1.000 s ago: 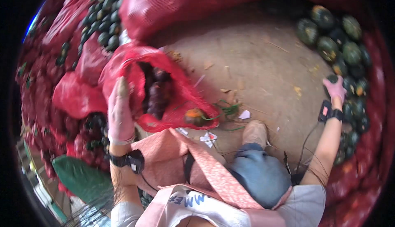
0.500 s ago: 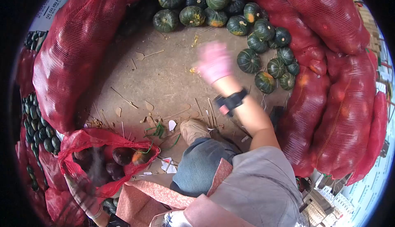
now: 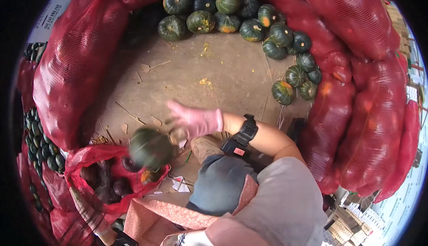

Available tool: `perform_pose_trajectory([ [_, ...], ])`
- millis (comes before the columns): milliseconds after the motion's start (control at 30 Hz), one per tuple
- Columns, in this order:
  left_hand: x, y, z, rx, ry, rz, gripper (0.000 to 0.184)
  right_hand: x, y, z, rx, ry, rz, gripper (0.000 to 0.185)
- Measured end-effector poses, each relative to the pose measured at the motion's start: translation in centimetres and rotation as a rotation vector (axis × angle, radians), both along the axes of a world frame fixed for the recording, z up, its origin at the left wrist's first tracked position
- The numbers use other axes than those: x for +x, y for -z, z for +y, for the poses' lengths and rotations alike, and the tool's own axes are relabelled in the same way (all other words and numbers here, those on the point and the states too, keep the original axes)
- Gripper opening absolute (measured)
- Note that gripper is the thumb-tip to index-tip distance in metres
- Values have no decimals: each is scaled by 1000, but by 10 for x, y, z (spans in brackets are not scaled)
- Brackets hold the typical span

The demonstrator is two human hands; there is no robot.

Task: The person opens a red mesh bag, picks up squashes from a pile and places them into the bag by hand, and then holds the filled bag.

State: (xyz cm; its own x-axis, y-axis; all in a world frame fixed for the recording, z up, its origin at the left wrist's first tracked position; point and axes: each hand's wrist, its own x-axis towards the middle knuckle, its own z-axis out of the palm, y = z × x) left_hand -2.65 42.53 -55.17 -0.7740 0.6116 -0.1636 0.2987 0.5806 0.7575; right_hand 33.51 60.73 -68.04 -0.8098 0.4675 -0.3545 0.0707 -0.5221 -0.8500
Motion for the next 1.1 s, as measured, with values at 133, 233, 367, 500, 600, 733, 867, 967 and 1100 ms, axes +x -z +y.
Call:
perform_pose_trajectory([
  [133, -1, -5, -6, -128, 237, 360, 51, 67, -3, 82, 1095, 496, -1311, 45],
  [233, 21, -18, 4, -172, 84, 266, 49, 190, 25, 174, 934, 219, -1572, 68],
  [367, 11, -11, 17, 11, -60, -200, 43, 372, 64, 204, 764, 227, -1521, 77],
  [500, 38, -9, 30, 60, 70, -130, 44, 284, 91, 137, 463, 637, -837, 57],
  [600, 64, -23, 59, -168, -295, -152, 40, 124, 40, 53, -3, 247, -380, 54],
  [733, 29, 9, 41, -93, 97, 75, 42, 19, 17, -19, -176, -18, 340, 51],
  [867, 17, 31, 47, -53, 209, 176, 43, 121, 33, -17, 1006, 220, -1468, 63],
  [967, 23, 30, 42, -52, 216, 205, 44, 223, 24, -5, 304, 321, -2066, 83],
  [1100, 16, 30, 37, -55, 233, 239, 45, 324, 125, -27, 39, 505, -1574, 96],
])
